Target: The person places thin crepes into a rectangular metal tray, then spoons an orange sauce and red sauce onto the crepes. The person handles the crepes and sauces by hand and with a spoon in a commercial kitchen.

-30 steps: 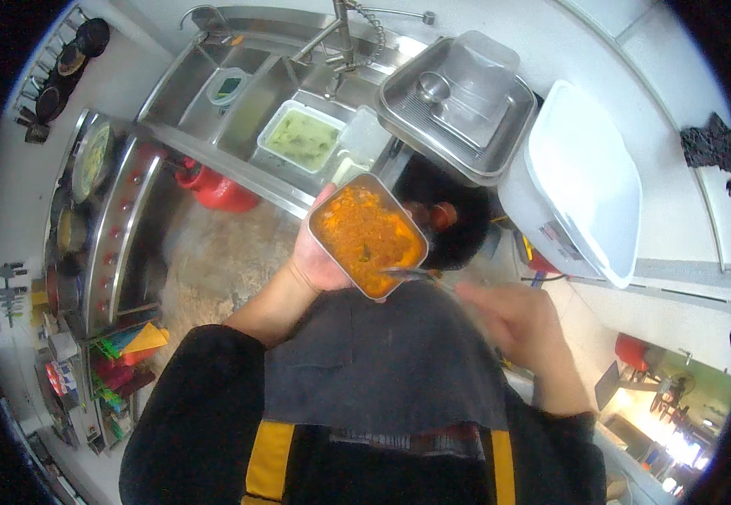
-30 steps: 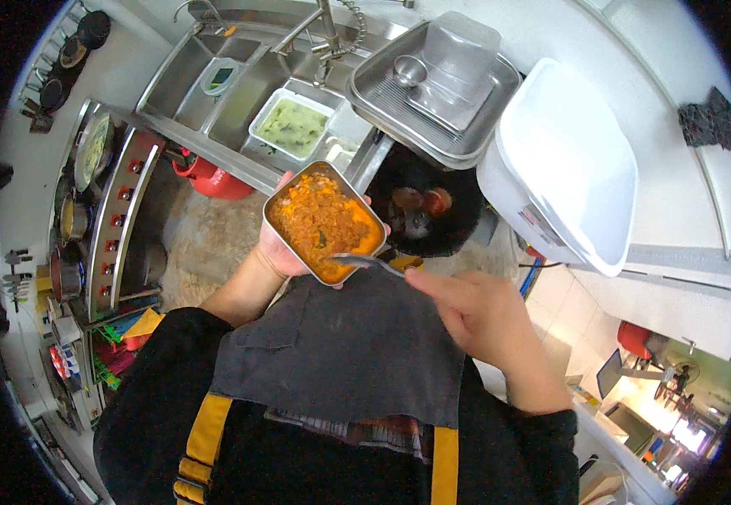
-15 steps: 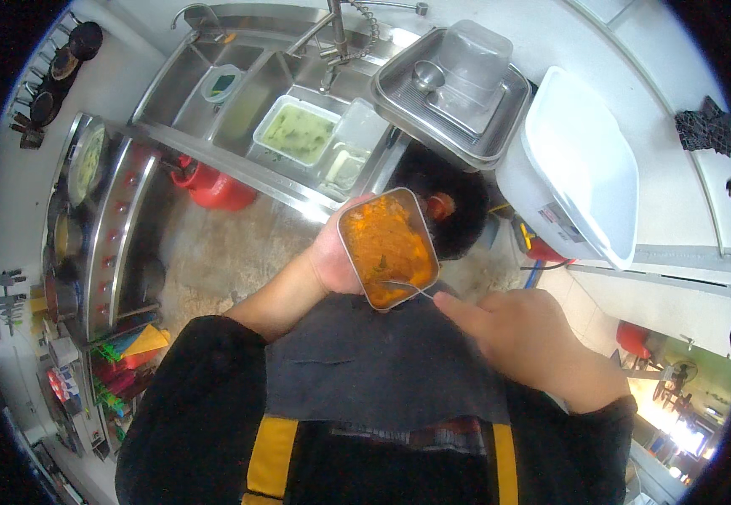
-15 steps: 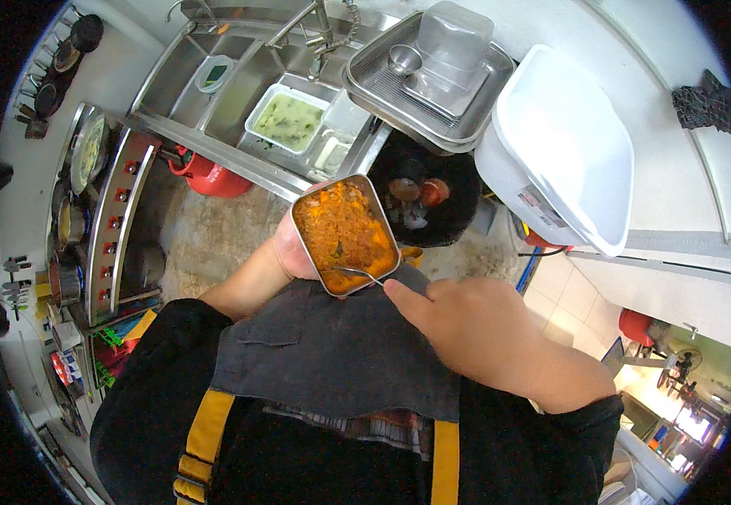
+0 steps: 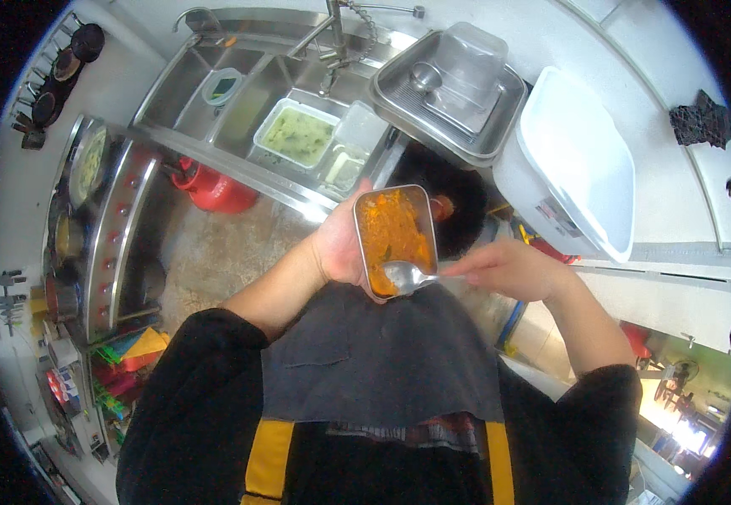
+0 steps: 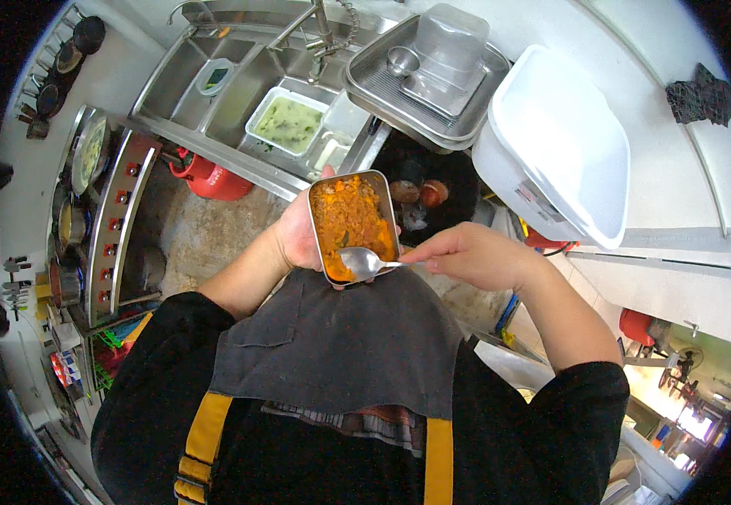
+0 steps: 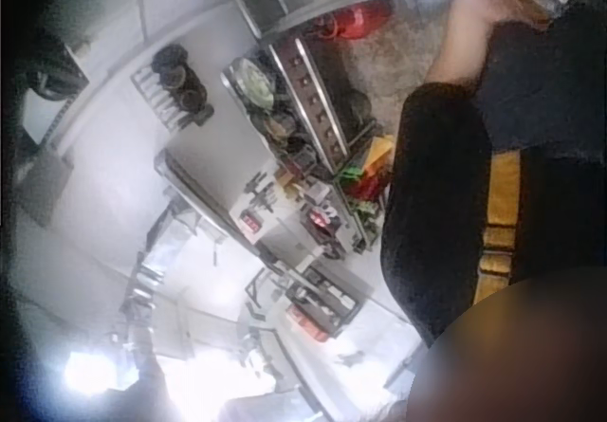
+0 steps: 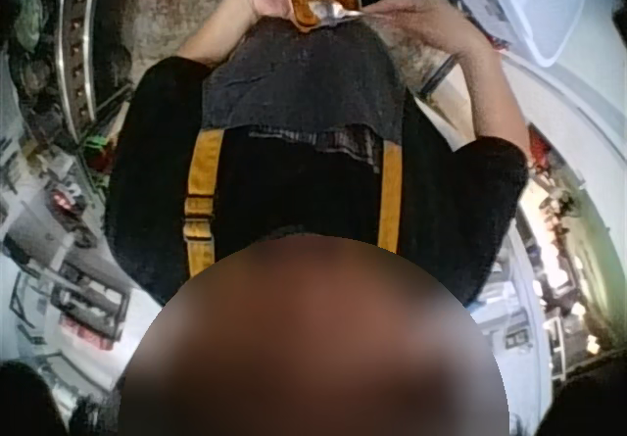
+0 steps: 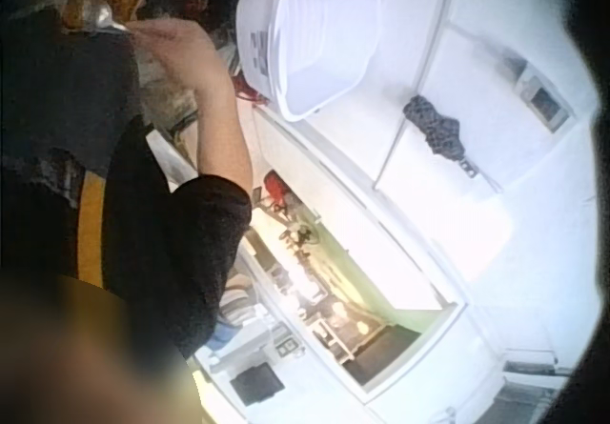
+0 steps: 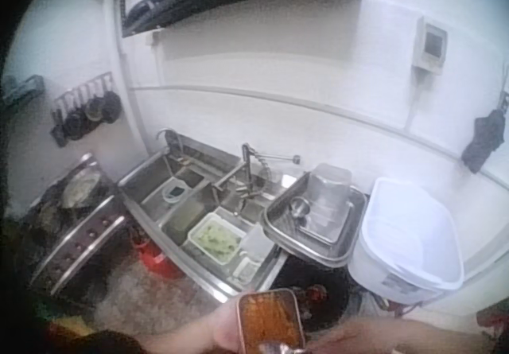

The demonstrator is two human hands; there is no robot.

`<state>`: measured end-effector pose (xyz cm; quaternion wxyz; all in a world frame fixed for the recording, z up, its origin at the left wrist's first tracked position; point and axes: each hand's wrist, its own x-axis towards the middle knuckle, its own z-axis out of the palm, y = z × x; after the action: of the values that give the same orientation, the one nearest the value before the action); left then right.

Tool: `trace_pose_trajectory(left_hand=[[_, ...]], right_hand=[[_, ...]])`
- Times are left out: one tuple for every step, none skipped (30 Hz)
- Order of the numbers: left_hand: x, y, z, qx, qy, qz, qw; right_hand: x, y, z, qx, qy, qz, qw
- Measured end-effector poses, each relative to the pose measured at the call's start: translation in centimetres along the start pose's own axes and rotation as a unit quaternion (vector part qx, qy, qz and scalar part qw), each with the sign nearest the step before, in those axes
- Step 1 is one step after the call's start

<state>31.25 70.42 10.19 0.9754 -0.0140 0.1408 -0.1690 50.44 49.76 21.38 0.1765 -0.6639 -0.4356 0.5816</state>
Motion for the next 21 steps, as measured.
trace_pose_trajectory(left_hand=[[-0.1,-0.1,0.0,-0.012,-0.029,0.017,0.999],[-0.3,-0.2,0.0,-0.006,-0.023,0.008,1.0],[-0.5,-0.2,-0.1,0.006,-0.033,-0.004,0.999],[-0.7,-0.3,-0.2,0.019,-0.02,-0.012,1.0],[-0.9,-0.2,-0.5,-0.014,-0.034,-0.012,0.999],[-1.0,-0.2,-0.8,-0.046,-0.025,-0.009,0.999],[-1.1,-0.1,-1.2,-0.078,-0.018,-0.006,0.997],[-1.4,0.3,-1.6,-0.055,-0.031,-0.013,0.998],[-1.6,0.8,-2.1,-0.043,-0.052,-0.028,0.997],[-1.7,1.5,-2.6,-0.006,-0.086,-0.04,0.995],[-1.9,2.0,-3.0,0.012,-0.128,-0.056,0.99],[-2.5,2.5,-3.5,0.047,-0.102,-0.039,0.993],[-2.8,2.6,-4.0,0.042,-0.069,-0.017,0.997],[-3.1,2.5,-4.4,0.019,-0.048,-0.001,0.999],[-3.3,2.5,-4.7,-0.008,-0.038,0.007,0.999],[-3.5,2.7,-4.9,-0.021,-0.05,0.005,0.999],[-3.5,2.7,-5.0,-0.01,-0.037,0.018,0.999],[-3.5,2.7,-5.0,-0.01,-0.034,0.026,0.999],[-3.5,2.6,-4.9,-0.024,-0.029,0.032,0.999],[-3.5,2.6,-4.7,0.006,-0.015,0.046,0.999],[-3.5,2.6,-4.5,0.019,-0.001,0.056,0.998]], right_hand=[[-0.3,0.3,0.0,0.052,0.008,0.018,0.998],[-0.7,0.6,0.0,0.091,0.017,0.047,0.995],[-1.1,0.9,-0.1,0.126,0.026,0.082,0.988],[-1.5,1.2,-0.3,0.124,0.051,0.051,0.99],[-2.0,1.6,-0.5,0.118,0.076,0.026,0.99],[-2.6,2.1,-0.7,0.101,0.103,0.016,0.989],[-3.2,2.7,-0.9,0.101,0.137,-0.003,0.985],[-4.0,3.5,-1.1,0.088,0.172,-0.006,0.981],[-4.7,4.4,-1.3,0.077,0.201,-0.035,0.976],[-5.2,5.5,-1.0,0.044,0.248,-0.006,0.968],[-5.0,6.9,-0.2,0.015,0.287,-0.001,0.958],[-4.2,8.6,0.7,-0.021,0.326,-0.001,0.945],[-2.6,10.4,1.5,-0.09,0.354,-0.005,0.931],[-0.5,12.3,2.6,-0.165,0.381,-0.013,0.91],[1.3,14.1,3.8,-0.233,0.403,0.008,0.885],[3.9,15.7,4.8,-0.284,0.407,0.05,0.867],[6.6,17.1,5.6,-0.331,0.398,0.131,0.845],[8.4,18.4,6.3,-0.329,0.395,0.144,0.846],[10.1,19.3,6.8,-0.329,0.386,0.169,0.845],[11.3,20.0,7.0,-0.328,0.376,0.194,0.844],[11.9,20.5,7.2,-0.315,0.383,0.192,0.847]])
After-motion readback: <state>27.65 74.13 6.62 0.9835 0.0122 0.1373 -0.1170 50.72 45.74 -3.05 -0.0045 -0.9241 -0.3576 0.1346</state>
